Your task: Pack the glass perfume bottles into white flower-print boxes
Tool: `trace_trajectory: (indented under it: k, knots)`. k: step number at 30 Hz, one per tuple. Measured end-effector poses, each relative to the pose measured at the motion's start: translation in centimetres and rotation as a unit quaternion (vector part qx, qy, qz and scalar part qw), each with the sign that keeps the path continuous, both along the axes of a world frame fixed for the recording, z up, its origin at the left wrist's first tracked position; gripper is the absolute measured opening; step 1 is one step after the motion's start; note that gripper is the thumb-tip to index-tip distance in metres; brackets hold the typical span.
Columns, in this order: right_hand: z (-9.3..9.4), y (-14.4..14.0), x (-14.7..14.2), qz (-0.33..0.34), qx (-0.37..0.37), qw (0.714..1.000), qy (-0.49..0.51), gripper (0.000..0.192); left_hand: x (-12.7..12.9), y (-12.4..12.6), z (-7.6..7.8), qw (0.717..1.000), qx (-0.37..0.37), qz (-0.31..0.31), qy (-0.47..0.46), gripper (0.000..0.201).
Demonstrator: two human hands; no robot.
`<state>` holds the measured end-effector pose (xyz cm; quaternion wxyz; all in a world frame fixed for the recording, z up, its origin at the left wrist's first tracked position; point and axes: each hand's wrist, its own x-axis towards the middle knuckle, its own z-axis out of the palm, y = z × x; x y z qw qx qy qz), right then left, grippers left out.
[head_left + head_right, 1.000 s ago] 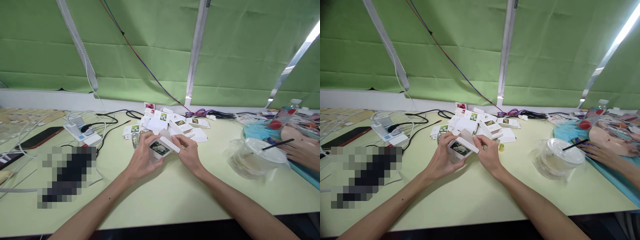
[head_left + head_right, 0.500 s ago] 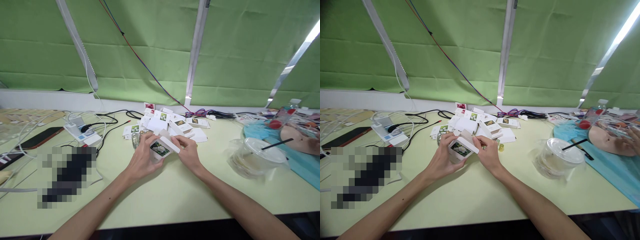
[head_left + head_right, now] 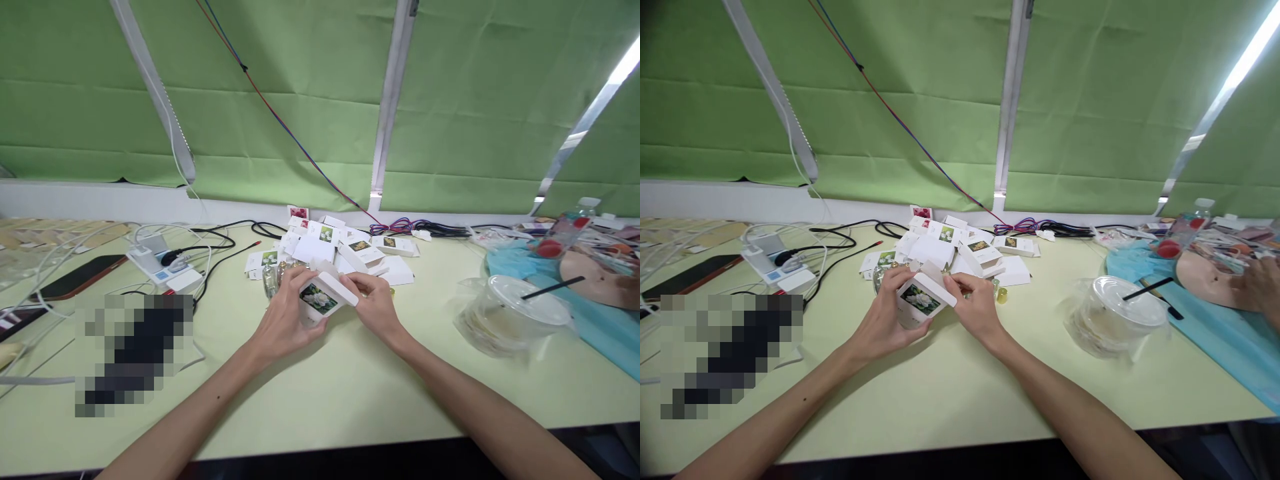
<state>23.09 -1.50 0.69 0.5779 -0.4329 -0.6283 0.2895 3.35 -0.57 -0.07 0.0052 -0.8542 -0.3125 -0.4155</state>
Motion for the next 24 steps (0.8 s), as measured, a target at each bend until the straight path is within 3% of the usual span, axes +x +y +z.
trace_trajectory:
  k: [24]
  knots:
    - [-0.07,0.31,0.35,0.024,-0.033,0.999,0.001,0.039,0.01,-0.10,0.25,1.000,-0.020,-0.003,0.003,0.088]
